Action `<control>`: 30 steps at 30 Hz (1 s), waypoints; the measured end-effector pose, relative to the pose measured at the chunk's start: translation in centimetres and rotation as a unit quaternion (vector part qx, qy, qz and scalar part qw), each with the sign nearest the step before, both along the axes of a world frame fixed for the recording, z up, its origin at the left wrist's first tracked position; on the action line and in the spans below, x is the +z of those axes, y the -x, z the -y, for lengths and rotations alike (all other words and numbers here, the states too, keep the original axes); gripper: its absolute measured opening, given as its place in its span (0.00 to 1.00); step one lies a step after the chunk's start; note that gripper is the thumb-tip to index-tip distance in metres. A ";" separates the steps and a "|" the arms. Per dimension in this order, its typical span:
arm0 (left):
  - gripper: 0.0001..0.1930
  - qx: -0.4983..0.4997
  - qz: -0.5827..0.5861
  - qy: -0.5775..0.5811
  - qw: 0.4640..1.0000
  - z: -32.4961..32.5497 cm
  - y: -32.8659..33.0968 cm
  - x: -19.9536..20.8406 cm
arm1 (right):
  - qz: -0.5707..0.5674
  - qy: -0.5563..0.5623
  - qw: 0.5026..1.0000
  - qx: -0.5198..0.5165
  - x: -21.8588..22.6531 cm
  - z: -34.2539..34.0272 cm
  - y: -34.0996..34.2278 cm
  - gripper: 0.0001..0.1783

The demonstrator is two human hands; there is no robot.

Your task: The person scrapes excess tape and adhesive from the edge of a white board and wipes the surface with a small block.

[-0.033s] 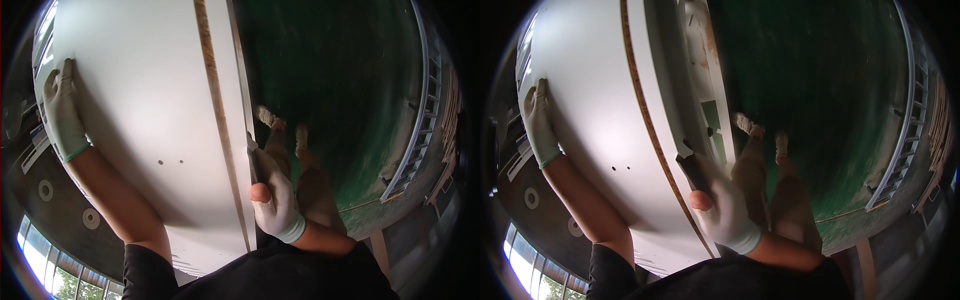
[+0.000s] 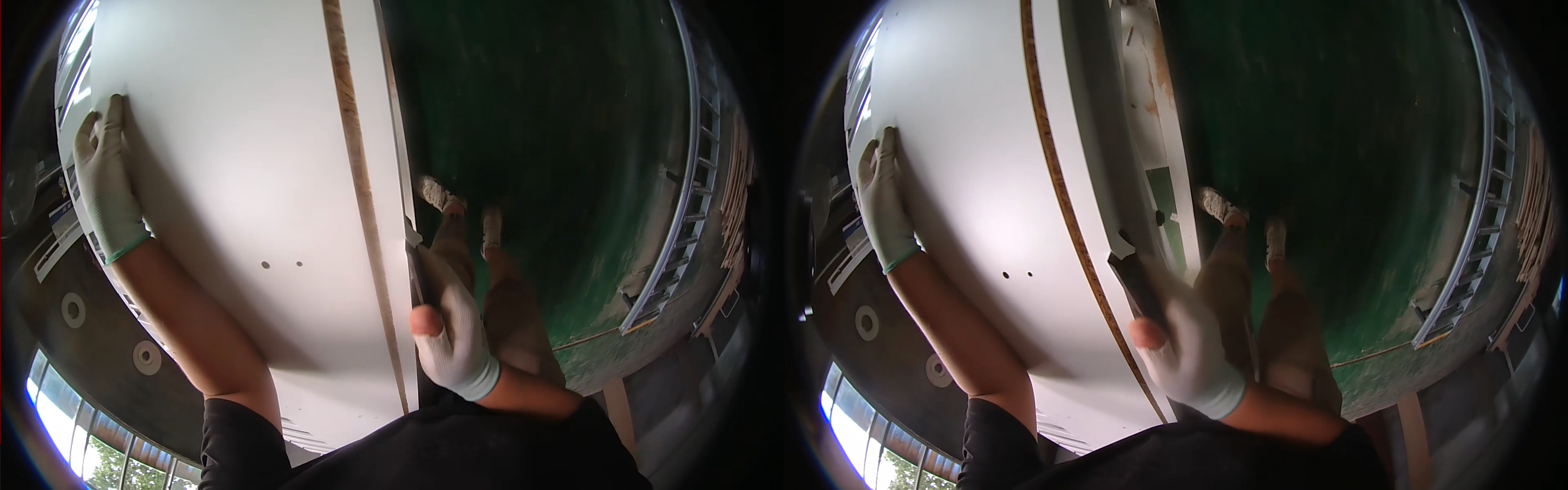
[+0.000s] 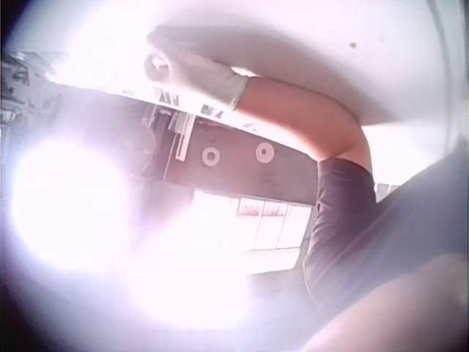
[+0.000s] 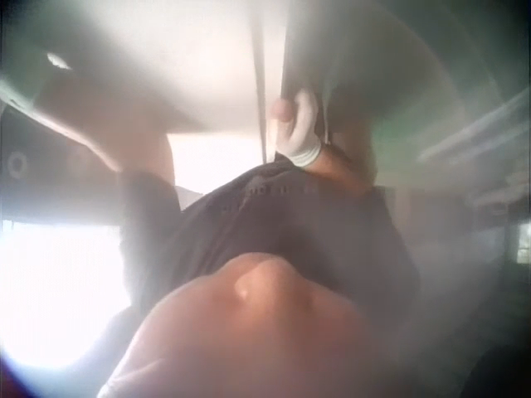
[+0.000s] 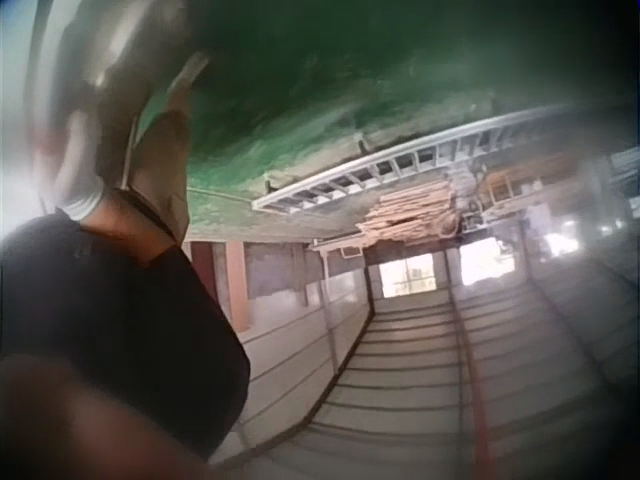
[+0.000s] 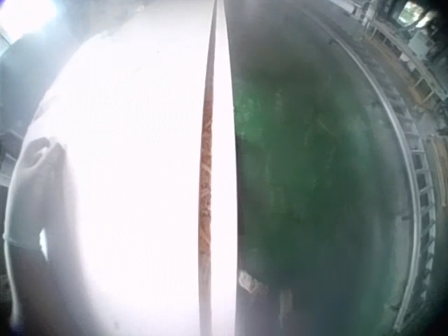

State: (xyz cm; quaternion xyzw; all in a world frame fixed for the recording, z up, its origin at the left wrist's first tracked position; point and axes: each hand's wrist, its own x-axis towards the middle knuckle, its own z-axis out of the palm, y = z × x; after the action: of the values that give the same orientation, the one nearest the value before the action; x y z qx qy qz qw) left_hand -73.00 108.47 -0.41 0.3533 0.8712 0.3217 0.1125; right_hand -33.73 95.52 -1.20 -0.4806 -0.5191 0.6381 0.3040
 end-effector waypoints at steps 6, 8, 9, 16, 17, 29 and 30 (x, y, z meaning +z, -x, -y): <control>0.45 0.011 -0.027 0.003 1.000 0.5 -1.0 0.5 | 0.017 0.086 0.994 -0.068 -0.1 5.6 0.4 0.28; 0.46 0.025 -0.045 0.021 0.998 0.5 -1.2 0.7 | 0.022 0.099 0.993 -0.065 -0.6 5.9 0.5 0.32; 0.46 0.031 -0.046 0.019 0.998 0.5 -0.8 0.7 | 0.039 0.115 0.990 -0.066 -0.3 6.7 0.3 0.36; 0.37 -0.059 -0.077 -0.008 0.995 1.3 1.4 -0.6 | -0.003 0.089 0.996 -0.029 -0.5 3.0 1.3 0.45; 0.36 -0.074 -0.065 -0.006 0.995 1.6 1.5 -0.9 | -0.013 0.106 0.994 -0.029 -0.2 3.0 1.1 0.46; 0.34 -0.036 -0.100 0.042 0.993 1.7 1.8 -1.1 | -0.028 0.090 0.995 -0.039 -0.1 -0.1 2.4 0.42; 0.36 -0.038 -0.097 0.047 0.993 1.6 1.6 -1.3 | -0.029 0.091 0.994 -0.042 0.1 -0.1 2.3 0.42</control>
State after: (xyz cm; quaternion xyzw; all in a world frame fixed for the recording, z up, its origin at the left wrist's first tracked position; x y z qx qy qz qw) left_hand -74.63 106.86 -1.70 0.4101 0.8779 0.2406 0.0562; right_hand -36.04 95.66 -1.11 -0.5096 -0.4288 0.6829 0.3003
